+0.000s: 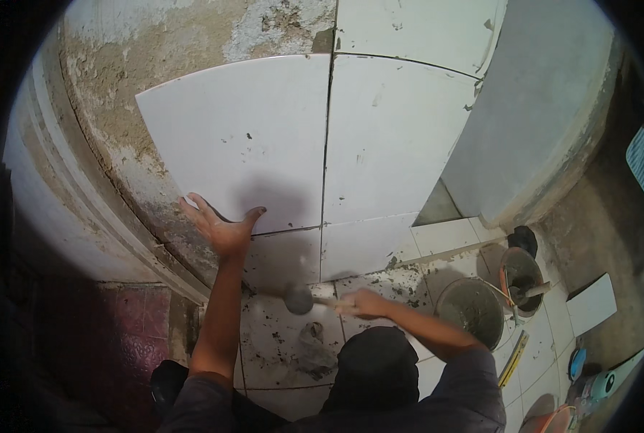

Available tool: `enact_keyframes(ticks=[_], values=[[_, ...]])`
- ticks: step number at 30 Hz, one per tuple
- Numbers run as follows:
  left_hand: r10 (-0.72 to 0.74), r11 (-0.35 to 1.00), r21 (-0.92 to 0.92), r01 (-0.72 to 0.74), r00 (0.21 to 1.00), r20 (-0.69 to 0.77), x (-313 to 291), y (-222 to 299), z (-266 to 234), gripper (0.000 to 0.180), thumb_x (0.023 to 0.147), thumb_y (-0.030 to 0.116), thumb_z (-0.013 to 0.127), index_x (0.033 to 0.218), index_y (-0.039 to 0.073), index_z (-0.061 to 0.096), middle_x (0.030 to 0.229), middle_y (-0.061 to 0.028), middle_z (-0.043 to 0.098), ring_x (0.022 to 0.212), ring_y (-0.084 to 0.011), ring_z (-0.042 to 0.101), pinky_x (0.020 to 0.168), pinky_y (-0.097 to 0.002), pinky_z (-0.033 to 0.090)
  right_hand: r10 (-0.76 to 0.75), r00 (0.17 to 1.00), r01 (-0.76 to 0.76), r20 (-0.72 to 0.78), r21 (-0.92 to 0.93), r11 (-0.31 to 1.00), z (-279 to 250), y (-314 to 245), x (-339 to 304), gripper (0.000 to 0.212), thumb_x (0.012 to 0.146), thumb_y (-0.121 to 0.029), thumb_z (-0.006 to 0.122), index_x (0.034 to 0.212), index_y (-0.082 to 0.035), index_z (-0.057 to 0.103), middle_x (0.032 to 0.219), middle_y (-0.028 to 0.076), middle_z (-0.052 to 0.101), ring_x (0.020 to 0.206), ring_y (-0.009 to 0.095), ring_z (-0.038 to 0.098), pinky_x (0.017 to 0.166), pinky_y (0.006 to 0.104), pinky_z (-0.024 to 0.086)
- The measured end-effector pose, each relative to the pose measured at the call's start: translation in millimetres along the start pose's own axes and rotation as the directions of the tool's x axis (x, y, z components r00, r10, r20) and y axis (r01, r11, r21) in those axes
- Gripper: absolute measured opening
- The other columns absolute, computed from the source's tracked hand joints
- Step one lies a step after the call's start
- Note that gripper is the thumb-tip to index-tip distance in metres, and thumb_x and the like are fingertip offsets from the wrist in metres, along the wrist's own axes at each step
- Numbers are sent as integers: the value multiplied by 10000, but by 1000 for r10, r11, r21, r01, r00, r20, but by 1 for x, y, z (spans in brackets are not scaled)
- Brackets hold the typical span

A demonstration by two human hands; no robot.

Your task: The person applies mortar to the back of a ceramic tile using a trowel and presses the tile onto a wall, tapping it into place with a rubber mallet.

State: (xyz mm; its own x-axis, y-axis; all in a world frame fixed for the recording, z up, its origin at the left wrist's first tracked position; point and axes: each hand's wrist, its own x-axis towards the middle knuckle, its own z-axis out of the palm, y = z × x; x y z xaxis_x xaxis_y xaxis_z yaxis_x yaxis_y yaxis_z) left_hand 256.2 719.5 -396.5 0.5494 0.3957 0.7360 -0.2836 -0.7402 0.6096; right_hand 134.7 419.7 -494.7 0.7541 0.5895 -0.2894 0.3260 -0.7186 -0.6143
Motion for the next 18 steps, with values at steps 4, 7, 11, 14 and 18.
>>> enact_keyframes(ticks=[4, 7, 11, 14, 18], values=[[172, 980, 123, -154, 974, -148, 0, -2, 13, 1272, 597, 678, 748, 1476, 11, 114, 1480, -331, 40, 1401, -432, 95, 1081, -598, 191, -440, 810, 364, -387, -257, 895, -93, -78, 7, 432, 922, -422, 476, 1335, -301, 498, 766, 106, 587, 690, 279, 569, 656, 413, 466], [527, 822, 323, -469, 841, -120, 0, 9, 23, 985, 757, 511, 693, 1444, 3, 202, 1457, -293, 175, 1382, -358, 200, 1085, -521, 262, -561, 552, 364, -617, -427, 828, -134, -129, 38, 340, 842, -326, 618, 1098, -111, 554, 683, 116, 569, 602, 322, 573, 547, 405, 457], [217, 824, -526, -212, 975, -52, -7, 42, 31, 748, 804, 281, 663, 1380, -21, 294, 1403, -193, 311, 1279, -289, 359, 1060, -439, 333, -628, 324, 376, -707, -513, 772, -155, -166, 75, 330, 793, -337, 679, 869, -66, 505, 651, 112, 573, 569, 355, 572, 491, 416, 451], [343, 935, -37, -354, 923, -173, -7, 53, 27, 778, 788, 278, 613, 1394, -39, 244, 1369, -216, 334, 1239, -352, 387, 1081, -470, 268, -409, 461, 313, -788, -288, 905, -154, -174, 84, 344, 796, -337, 683, 841, -61, 483, 641, 125, 586, 568, 352, 578, 496, 422, 456], [259, 917, -253, -309, 942, -213, -6, 52, 35, 757, 792, 300, 553, 1374, -77, 249, 1320, -298, 341, 1225, -435, 374, 1084, -493, 229, -536, 388, 370, -750, -405, 836, -151, -174, 83, 298, 827, -281, 660, 894, -40, 498, 585, 132, 535, 521, 332, 568, 478, 396, 438]])
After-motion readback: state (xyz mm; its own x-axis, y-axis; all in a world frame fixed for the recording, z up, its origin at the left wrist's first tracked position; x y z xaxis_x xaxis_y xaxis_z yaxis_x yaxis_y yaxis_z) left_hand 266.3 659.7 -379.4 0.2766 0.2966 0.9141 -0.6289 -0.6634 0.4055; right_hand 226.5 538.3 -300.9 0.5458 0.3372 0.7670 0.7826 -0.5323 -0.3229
